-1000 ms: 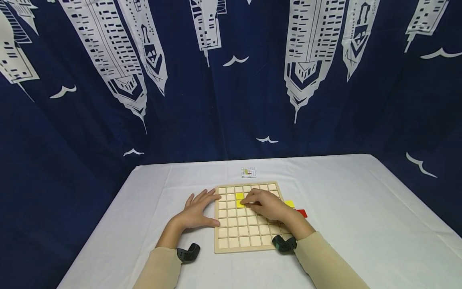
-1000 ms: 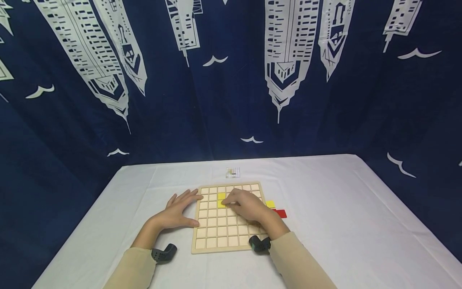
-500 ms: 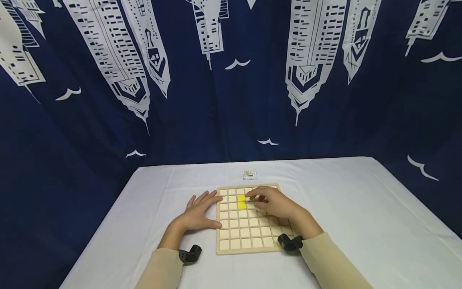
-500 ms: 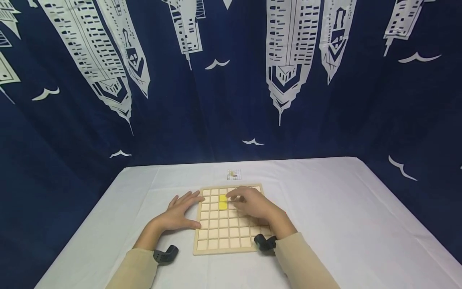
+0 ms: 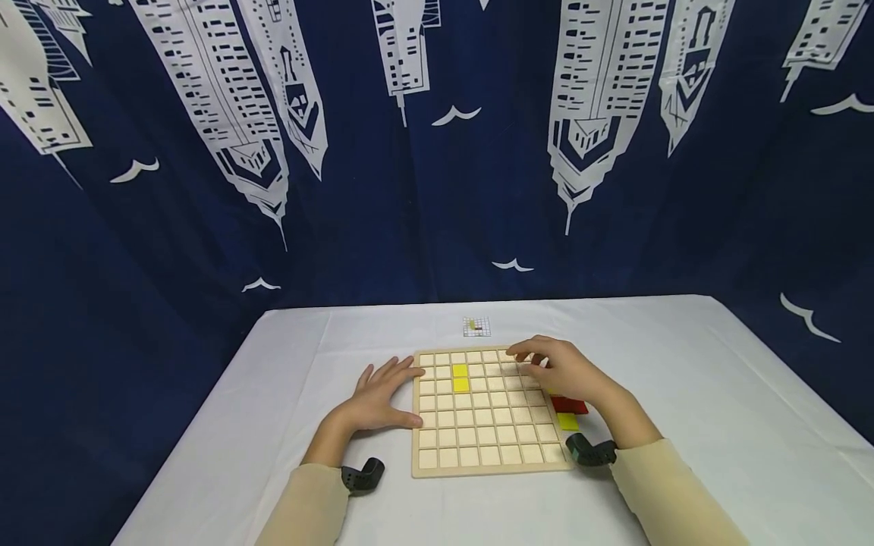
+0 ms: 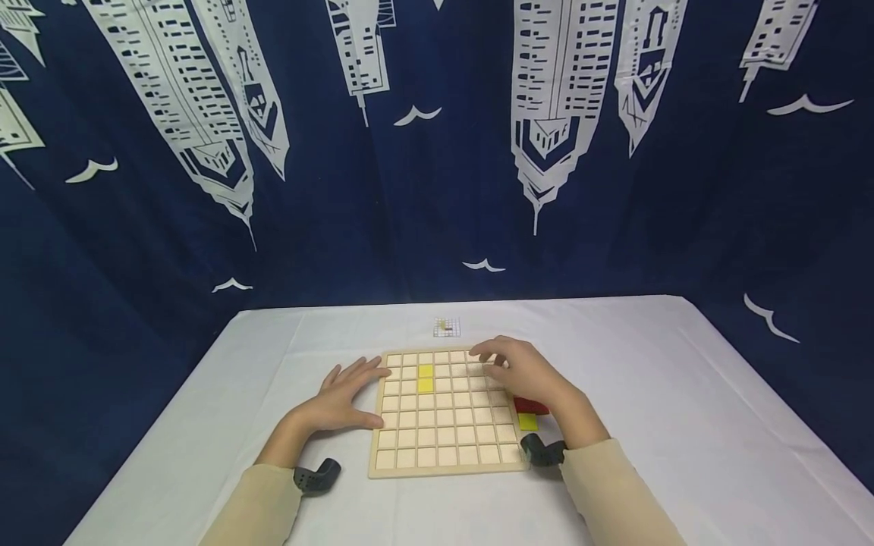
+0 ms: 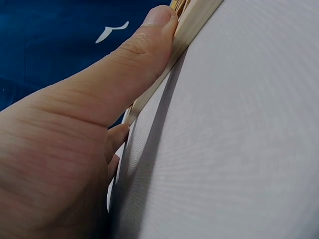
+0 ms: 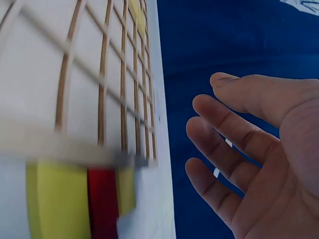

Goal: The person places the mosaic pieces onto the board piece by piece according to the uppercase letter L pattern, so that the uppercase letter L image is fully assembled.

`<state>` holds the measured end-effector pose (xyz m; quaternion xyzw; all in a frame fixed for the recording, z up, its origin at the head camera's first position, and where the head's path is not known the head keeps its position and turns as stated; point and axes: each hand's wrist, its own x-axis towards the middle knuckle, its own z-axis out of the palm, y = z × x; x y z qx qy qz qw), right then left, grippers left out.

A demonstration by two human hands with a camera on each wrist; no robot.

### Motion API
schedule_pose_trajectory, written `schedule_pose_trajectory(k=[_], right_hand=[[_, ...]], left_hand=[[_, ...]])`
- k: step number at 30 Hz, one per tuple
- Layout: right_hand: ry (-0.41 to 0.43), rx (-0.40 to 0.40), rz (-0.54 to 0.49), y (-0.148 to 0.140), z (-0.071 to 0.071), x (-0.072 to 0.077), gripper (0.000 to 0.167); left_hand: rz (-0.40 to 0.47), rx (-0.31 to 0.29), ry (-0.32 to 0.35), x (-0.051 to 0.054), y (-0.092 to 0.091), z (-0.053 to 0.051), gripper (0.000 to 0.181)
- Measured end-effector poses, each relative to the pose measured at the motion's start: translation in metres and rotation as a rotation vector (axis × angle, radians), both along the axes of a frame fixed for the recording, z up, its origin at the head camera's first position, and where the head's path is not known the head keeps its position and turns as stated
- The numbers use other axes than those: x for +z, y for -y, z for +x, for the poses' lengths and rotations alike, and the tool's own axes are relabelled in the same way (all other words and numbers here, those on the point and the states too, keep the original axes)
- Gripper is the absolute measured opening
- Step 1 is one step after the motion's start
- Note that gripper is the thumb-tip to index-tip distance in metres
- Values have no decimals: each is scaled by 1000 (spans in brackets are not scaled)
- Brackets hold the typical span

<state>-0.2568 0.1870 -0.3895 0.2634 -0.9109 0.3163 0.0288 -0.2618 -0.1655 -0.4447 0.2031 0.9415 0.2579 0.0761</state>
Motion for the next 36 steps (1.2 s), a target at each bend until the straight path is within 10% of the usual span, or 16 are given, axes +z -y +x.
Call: schedule_pose_trajectory(k=[36], right_hand=[[203, -116, 155, -51, 1, -20, 21]], left_hand=[[8, 13, -1, 0, -1, 0, 94]])
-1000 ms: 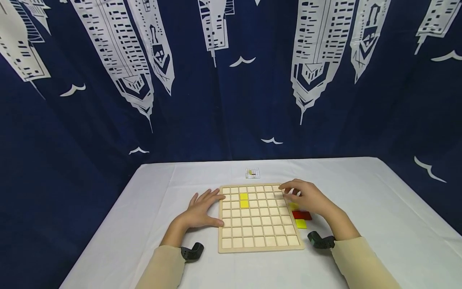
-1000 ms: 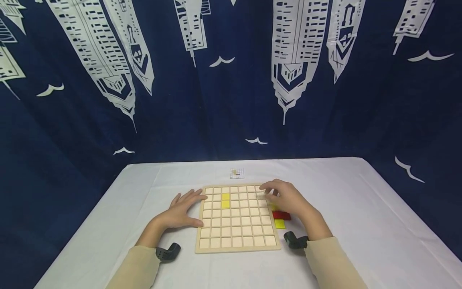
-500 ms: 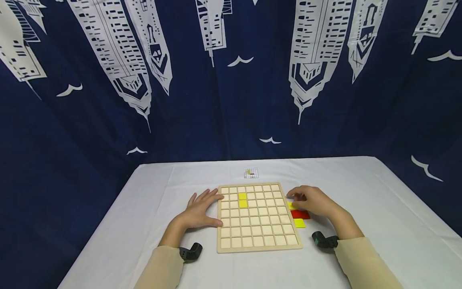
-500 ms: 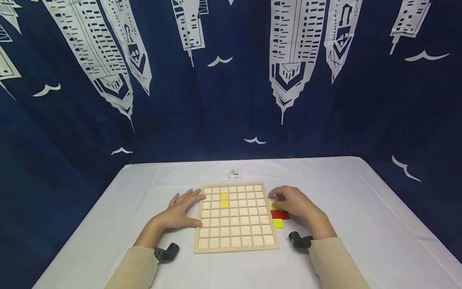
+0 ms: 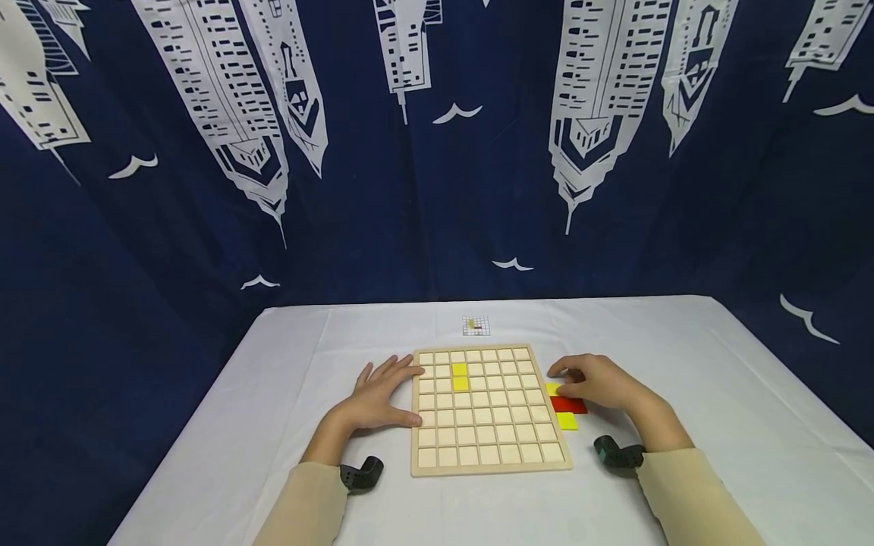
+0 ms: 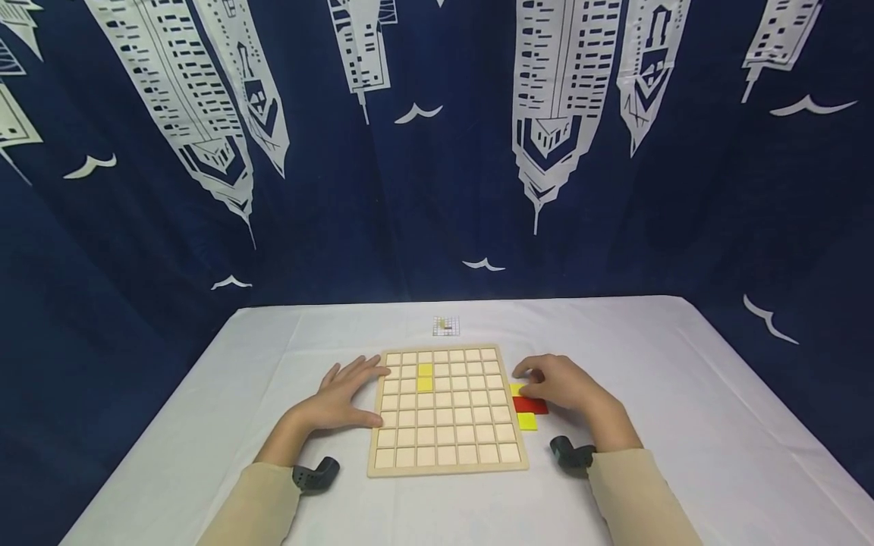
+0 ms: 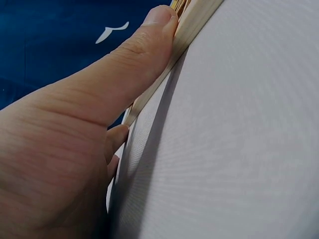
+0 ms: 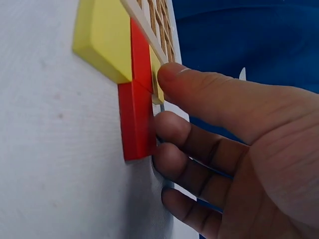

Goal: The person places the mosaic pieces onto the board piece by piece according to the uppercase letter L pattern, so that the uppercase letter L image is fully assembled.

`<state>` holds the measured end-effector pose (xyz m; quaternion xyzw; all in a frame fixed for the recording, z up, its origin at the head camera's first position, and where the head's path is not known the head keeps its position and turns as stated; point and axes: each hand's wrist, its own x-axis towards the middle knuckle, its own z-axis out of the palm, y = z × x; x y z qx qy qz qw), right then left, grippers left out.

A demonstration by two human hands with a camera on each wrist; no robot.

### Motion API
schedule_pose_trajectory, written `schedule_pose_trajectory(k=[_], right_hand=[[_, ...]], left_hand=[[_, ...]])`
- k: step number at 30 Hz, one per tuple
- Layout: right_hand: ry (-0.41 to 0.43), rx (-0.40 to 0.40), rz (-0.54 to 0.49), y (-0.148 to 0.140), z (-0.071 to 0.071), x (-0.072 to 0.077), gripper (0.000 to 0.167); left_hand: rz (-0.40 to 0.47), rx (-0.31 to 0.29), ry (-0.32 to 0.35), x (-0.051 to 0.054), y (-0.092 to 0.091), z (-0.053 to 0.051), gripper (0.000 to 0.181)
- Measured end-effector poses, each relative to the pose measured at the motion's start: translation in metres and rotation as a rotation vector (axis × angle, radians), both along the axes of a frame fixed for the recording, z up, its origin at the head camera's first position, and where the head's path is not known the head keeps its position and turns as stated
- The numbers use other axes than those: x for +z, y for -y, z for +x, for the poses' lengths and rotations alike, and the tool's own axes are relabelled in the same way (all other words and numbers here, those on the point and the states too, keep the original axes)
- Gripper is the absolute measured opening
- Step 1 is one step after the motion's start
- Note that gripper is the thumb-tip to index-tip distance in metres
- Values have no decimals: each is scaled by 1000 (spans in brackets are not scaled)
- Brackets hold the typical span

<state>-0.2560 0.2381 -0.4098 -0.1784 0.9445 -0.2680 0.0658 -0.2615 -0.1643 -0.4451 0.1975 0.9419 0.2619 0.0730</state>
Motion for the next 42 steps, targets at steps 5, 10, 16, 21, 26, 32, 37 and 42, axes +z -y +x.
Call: schedule_pose_trajectory(k=[5, 10, 16, 21, 26, 32, 37, 42], right_hand=[[-11, 14, -20, 0, -1, -1, 19], [-7, 20, -38, 1, -3, -4, 17], [-2, 10, -49, 1, -5, -5, 16], [6, -2, -55, 0, -4, -6, 17], [20, -14, -59, 0, -3, -5, 17], [10, -9, -61, -1, -2, -5, 16], [3, -14, -69, -1, -1, -4, 16], [-13, -15, -99, 0, -1, -2, 16]], left_hand=[[2, -3, 6, 3, 0, 1, 93], [5, -11, 6, 3, 1, 1, 93], [14, -21, 3, 3, 2, 0, 93], [13, -28, -2, 3, 3, 0, 93], [7, -26, -1, 2, 2, 0, 93], [3, -19, 1, 2, 1, 0, 93], [3, -22, 1, 1, 2, 0, 93], [-1, -23, -3, 0, 2, -1, 93]])
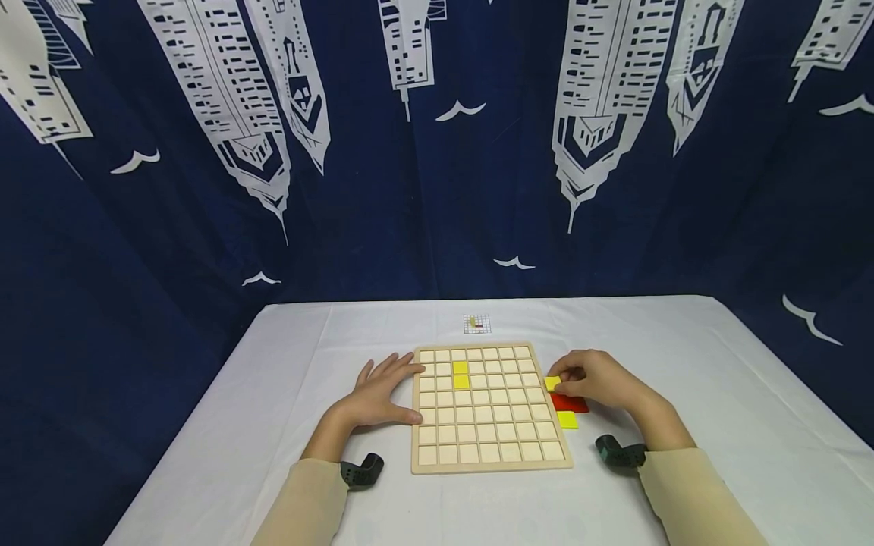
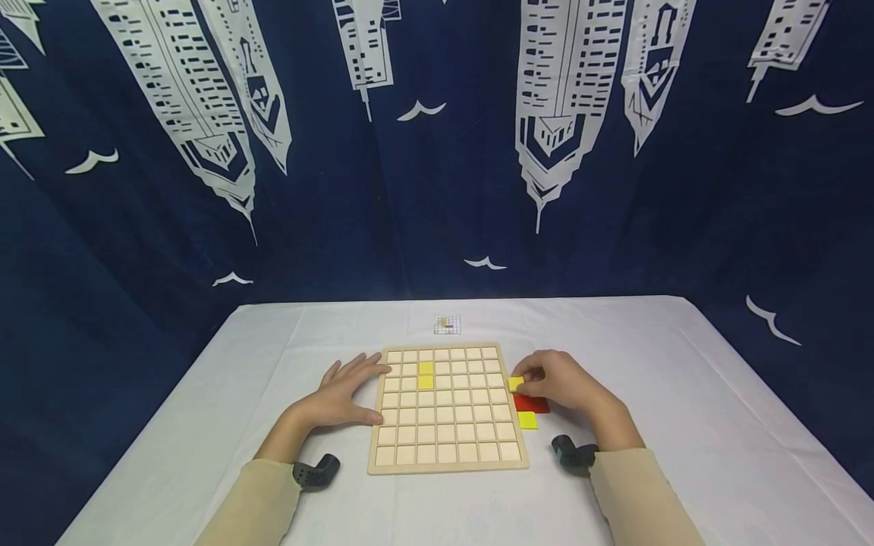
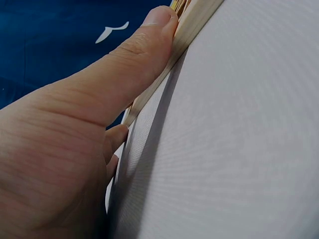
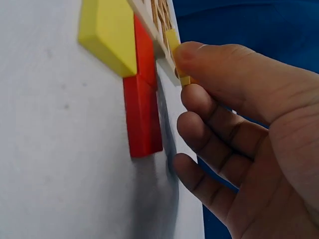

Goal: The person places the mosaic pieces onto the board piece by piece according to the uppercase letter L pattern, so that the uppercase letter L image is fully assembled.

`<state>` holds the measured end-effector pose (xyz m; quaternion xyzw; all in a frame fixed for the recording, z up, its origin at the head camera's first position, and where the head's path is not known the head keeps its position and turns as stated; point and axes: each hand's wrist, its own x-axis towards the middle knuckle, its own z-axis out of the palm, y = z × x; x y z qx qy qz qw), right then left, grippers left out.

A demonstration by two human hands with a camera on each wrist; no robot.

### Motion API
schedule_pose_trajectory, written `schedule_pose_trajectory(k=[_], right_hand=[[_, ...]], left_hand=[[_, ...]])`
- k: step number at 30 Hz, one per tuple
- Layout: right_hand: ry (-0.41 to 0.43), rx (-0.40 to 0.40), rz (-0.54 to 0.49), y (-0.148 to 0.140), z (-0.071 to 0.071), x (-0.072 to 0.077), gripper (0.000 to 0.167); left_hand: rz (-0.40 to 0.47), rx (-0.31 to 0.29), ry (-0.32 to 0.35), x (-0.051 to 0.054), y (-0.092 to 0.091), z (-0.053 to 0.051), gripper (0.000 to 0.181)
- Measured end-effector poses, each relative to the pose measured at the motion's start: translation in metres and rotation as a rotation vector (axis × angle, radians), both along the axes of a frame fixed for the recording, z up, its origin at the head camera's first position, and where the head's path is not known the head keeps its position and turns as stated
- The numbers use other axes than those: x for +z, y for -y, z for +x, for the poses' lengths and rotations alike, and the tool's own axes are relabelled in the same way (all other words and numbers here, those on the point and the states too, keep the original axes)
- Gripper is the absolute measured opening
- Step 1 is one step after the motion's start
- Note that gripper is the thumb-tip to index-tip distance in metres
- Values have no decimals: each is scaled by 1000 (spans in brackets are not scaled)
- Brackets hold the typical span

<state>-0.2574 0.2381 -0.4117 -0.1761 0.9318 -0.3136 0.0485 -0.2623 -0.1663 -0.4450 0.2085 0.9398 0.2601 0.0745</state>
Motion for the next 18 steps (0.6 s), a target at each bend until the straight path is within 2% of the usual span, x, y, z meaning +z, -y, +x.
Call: schedule_pose_trajectory(k=[18], right_hand=[[-119, 70, -26, 17, 0, -1, 20]], left_hand=[[12, -2, 0, 1, 0, 1, 93]])
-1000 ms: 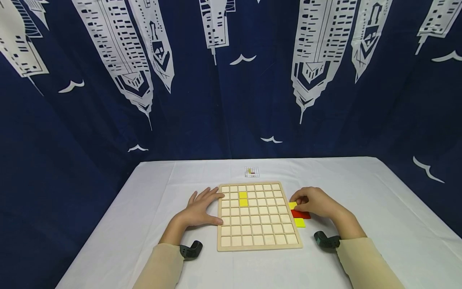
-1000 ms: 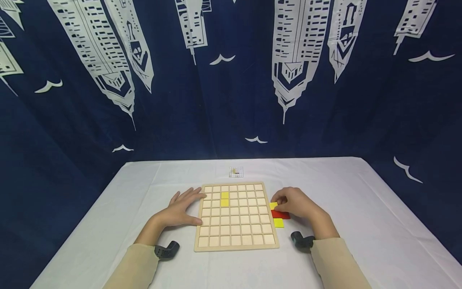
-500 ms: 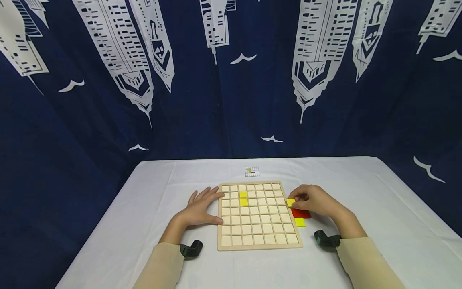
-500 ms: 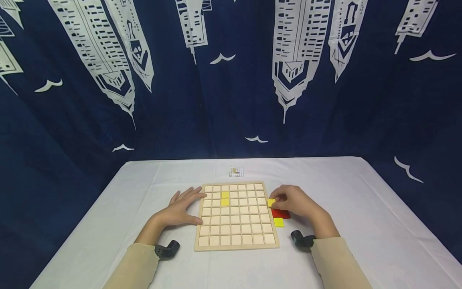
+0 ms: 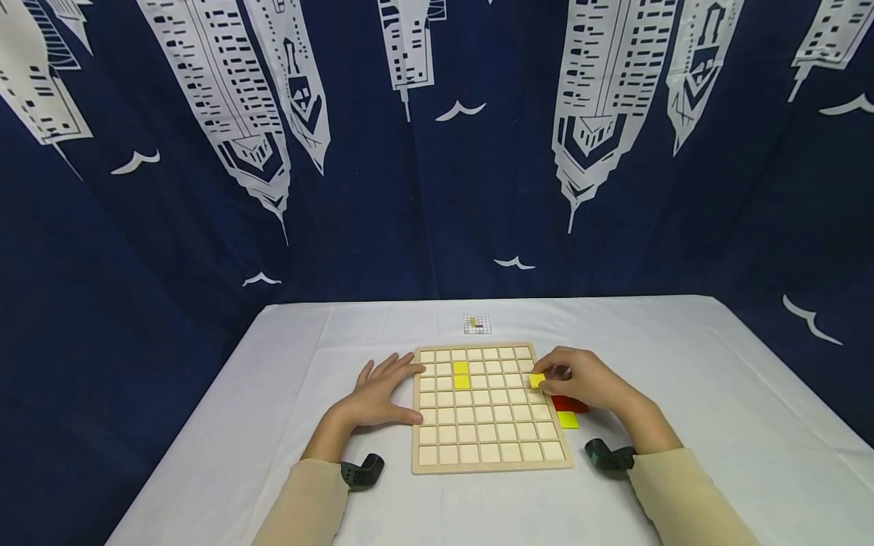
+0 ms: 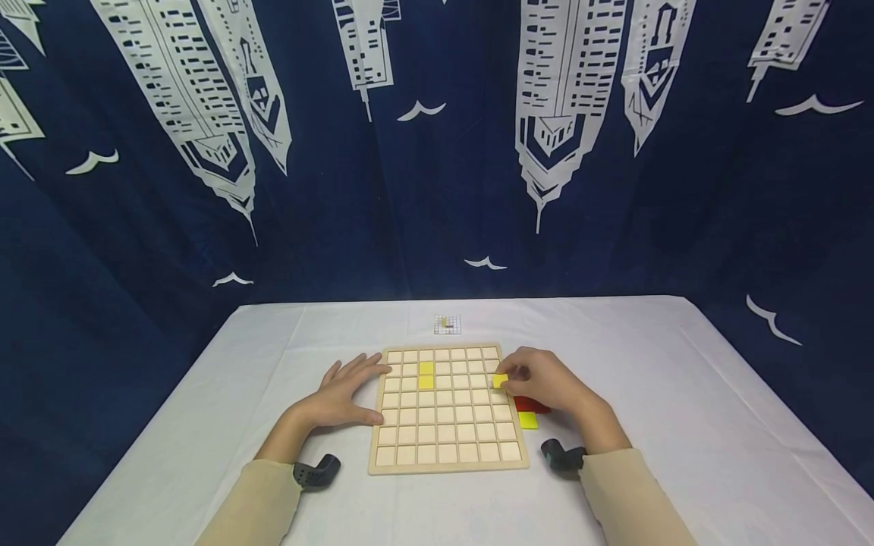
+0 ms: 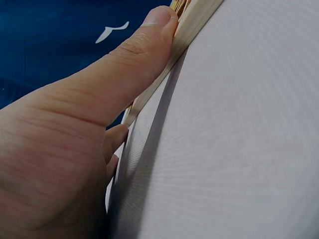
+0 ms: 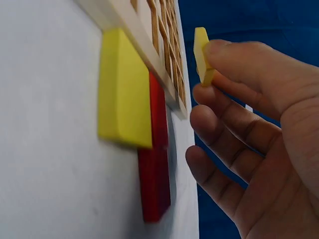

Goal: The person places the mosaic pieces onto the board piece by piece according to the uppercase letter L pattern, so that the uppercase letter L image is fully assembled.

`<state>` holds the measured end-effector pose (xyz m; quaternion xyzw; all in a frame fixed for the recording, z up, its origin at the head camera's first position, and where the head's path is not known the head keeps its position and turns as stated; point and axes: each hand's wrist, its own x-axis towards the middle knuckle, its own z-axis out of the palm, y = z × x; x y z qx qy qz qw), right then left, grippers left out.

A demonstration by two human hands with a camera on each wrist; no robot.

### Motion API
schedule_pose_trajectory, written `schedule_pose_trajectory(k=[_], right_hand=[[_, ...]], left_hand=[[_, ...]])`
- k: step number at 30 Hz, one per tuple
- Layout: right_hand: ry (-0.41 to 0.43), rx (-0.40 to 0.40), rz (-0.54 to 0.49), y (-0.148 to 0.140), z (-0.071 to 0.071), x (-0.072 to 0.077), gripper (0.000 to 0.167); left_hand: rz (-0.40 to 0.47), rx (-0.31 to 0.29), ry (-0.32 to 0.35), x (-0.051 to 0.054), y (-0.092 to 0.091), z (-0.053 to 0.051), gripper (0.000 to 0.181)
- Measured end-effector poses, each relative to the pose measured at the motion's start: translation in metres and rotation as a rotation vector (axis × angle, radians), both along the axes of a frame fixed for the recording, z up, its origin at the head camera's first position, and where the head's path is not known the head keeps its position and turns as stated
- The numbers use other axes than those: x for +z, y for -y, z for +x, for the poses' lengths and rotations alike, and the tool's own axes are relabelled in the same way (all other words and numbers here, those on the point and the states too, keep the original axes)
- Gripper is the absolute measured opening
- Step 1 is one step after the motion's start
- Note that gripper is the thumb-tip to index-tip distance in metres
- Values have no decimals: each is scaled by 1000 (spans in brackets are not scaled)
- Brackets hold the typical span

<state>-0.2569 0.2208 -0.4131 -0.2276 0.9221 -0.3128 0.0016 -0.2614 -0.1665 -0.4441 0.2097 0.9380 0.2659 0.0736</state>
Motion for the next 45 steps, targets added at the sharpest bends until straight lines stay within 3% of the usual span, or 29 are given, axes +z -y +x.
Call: schedule_pose_trajectory(k=[13, 22, 33, 45], right_hand=[[-68, 46, -17, 23, 4, 0, 18], [-98, 18, 28, 36, 8, 3, 18], [-141, 44, 80, 56, 14, 10, 19], [-119, 88, 84, 78, 15, 8, 20]], left_hand=[[-6, -3, -5, -1, 0, 0, 92], [-9, -9, -2, -1, 0, 0, 92], [-7, -9, 1, -1, 0, 0, 92], [-4, -7, 0, -1, 1, -1, 91]])
